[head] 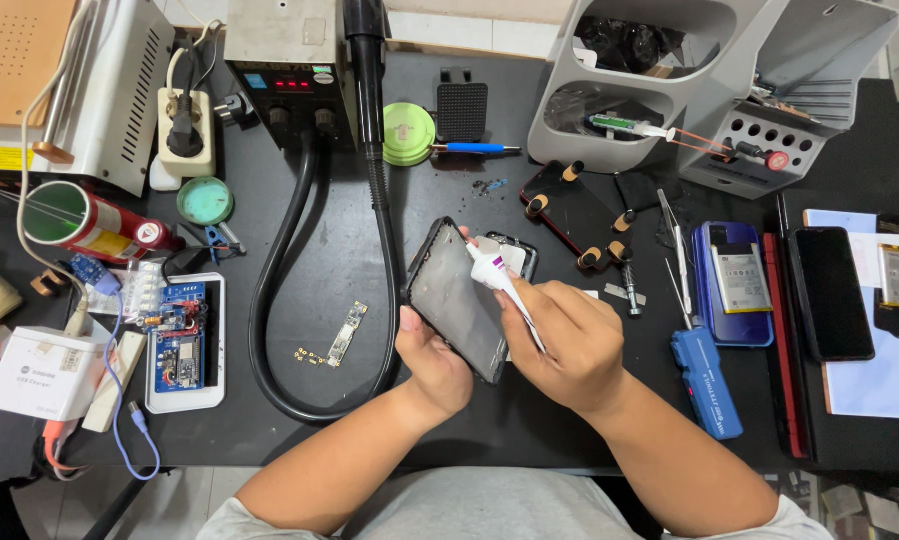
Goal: The person applies adhesive to the edges of a smartphone screen assembly, then aligns and presses the screen onto the phone's internal chassis. The person then handles a small ribbon cable and places it into the phone's interior.
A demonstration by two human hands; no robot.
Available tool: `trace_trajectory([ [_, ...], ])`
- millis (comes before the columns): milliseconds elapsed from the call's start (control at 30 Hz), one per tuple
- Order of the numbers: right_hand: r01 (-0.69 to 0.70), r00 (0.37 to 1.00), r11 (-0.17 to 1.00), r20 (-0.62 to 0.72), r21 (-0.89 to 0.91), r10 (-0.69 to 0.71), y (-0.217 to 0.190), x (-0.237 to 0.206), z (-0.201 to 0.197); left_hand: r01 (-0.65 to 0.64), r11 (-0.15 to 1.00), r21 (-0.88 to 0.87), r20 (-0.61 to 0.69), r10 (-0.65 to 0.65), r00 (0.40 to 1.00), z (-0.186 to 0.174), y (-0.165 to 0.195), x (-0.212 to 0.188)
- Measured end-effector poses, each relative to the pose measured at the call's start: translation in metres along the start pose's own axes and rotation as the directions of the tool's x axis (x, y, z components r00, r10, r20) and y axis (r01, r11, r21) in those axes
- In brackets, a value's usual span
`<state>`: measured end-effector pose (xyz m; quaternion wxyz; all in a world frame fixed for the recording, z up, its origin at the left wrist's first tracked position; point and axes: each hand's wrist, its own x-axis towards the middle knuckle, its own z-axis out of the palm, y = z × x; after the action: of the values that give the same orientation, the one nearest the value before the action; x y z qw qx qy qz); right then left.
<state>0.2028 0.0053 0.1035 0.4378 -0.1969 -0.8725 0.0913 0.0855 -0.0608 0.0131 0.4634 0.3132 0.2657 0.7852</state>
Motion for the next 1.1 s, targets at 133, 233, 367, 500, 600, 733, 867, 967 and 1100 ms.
trace_trajectory([
  [133,0.003,1.0,1.0,-0.001,0.002,-0.003,0.0002,-0.0013,0.0013,-0.008,0.999,-0.037,-0.017,0.007,1.0,0.0005,0.0007,0.0005],
  [233,0.002,1.0,1.0,-0.006,0.004,-0.002,0.0003,-0.0026,0.0018,-0.021,0.999,-0.026,-0.038,0.02,0.999,0.001,0.0011,0.0012],
  [367,0.003,1.0,1.0,-0.003,0.011,-0.003,0.0009,-0.0038,0.0022,-0.035,0.999,-0.024,-0.042,0.034,0.999,0.0017,0.0022,0.0024],
  [500,0.0,1.0,1.0,0.001,0.014,0.0,0.0011,-0.0049,0.0022,-0.051,0.998,-0.036,-0.036,0.05,0.998,0.0025,0.0031,0.0035],
  [600,-0.008,1.0,1.0,0.004,0.017,0.007,0.0007,-0.0056,0.0023,-0.062,0.998,-0.024,-0.049,0.061,0.997,0.0024,0.0031,0.0037],
  [733,-0.014,1.0,0.999,0.005,0.029,0.014,0.0005,-0.0059,0.0029,-0.041,0.998,-0.042,-0.061,0.038,0.997,0.0011,0.0028,0.0033],
  [867,-0.011,1.0,1.0,0.007,0.027,0.011,0.0006,-0.0062,0.0028,-0.047,0.998,-0.051,-0.054,0.044,0.998,-0.0006,0.0032,0.0033],
  [967,-0.014,1.0,0.999,0.014,0.03,0.013,0.0007,-0.0065,0.0028,-0.06,0.997,-0.049,-0.053,0.057,0.997,-0.0011,0.004,0.004],
  [1100,-0.015,1.0,1.0,0.02,0.024,0.014,0.0009,-0.0069,0.003,-0.061,0.997,-0.053,-0.069,0.057,0.996,-0.0015,0.0049,0.0052],
])
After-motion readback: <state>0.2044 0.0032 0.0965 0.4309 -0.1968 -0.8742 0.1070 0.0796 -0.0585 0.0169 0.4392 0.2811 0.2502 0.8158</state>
